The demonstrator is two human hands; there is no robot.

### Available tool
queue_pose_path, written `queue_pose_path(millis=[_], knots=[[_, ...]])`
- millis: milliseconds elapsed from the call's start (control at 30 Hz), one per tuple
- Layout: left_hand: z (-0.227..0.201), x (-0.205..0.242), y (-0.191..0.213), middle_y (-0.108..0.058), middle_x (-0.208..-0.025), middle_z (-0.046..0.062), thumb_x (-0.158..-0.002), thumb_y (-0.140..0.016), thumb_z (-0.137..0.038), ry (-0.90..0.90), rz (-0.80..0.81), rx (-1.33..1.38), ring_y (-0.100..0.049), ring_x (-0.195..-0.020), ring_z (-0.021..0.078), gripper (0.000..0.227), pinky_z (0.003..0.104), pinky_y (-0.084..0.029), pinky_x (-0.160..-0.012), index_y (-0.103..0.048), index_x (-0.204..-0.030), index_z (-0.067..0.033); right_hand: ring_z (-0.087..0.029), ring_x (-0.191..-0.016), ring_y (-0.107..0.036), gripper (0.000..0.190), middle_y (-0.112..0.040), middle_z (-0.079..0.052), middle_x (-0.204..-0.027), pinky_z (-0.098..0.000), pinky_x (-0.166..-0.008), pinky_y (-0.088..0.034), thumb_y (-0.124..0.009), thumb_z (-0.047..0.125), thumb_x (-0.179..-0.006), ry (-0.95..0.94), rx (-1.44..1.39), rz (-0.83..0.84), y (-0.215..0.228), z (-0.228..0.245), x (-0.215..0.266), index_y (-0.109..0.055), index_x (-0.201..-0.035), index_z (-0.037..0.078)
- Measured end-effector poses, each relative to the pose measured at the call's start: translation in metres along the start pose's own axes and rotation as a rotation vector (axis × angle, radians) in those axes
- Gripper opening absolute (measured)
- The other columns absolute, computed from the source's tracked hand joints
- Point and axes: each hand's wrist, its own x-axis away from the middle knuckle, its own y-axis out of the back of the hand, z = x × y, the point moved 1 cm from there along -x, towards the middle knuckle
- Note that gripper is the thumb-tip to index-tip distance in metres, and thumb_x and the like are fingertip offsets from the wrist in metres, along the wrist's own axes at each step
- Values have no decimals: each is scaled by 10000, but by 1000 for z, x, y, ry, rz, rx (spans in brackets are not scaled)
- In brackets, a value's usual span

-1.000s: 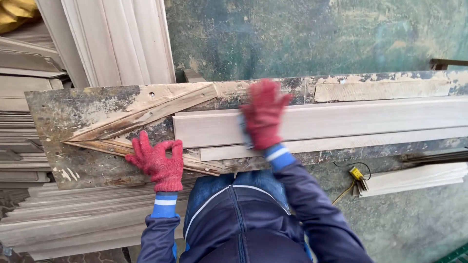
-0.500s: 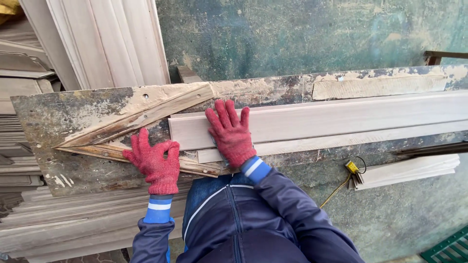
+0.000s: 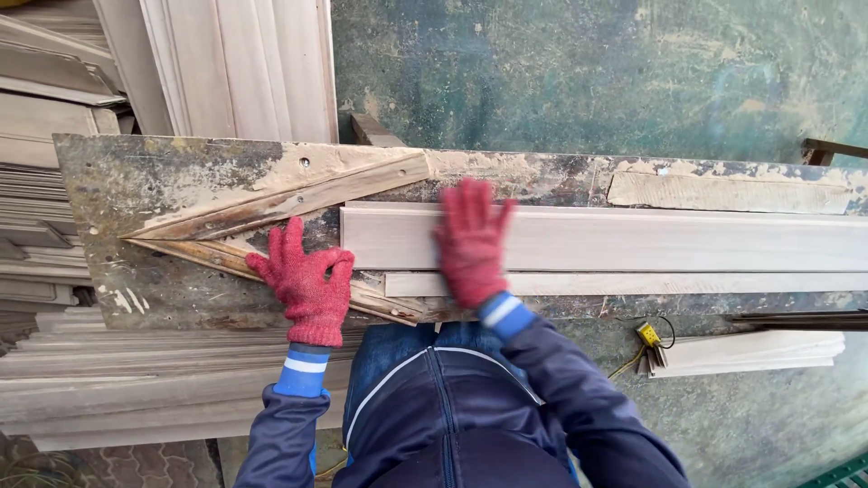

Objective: Hand-sanding wooden molding pieces on a workbench using a sheet of sandpaper.

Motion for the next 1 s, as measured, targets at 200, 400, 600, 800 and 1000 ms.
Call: queue_pose_path(millis=[200,400,600,800,1000], knots=[[20,8,-17,-493,-1612,85,-765,-897,-314,13,-13,-42,-392,-1515,392,165,685,-170,-1248,-812,-899,-269,-359,-1539,-340,637,-442,-105,-1625,-689,-1249,-122,-637,380,-976,289,-102,-25,-19,85,-27,-429,-1571,287],[16,15,-17,-476,-1633,100,-767,-925,-319,71,-14,-35,-382,-1525,393,234,658,-163,-1257,-816,-969,-272,-342,-1578,-136,608,-281,-112,-1705,-655,-1226,39,-455,489,-1080,-103,51,-59,25,-156,28,-388,-1623,223],[16,12,-23,-420,-1679,32,-785,-911,-371,216,22,-31,-286,-1569,367,256,620,-125,-1291,-788,-1009,-355,-449,-1553,-139,690,-274,-255,-1696,-656,-1203,41,-456,433,-1099,-661,169,-21,107,-301,70,-280,-1659,71],[16,12,-20,-458,-1659,104,-808,-899,-303,197,-16,44,-317,-1567,368,219,626,-62,-1300,-797,-999,-277,-380,-1584,-108,735,-213,-132,-1728,-627,-1237,61,-545,433,-1039,-325,16,-15,37,-148,32,-264,-1668,177],[31,20,-30,-483,-1651,140,-805,-905,-284,99,-22,-10,-364,-1550,405,216,654,-97,-1286,-804,-987,-225,-345,-1560,-286,760,-370,-100,-1662,-657,-1255,-161,-674,506,-928,259,-113,46,2,51,-33,-367,-1595,308]])
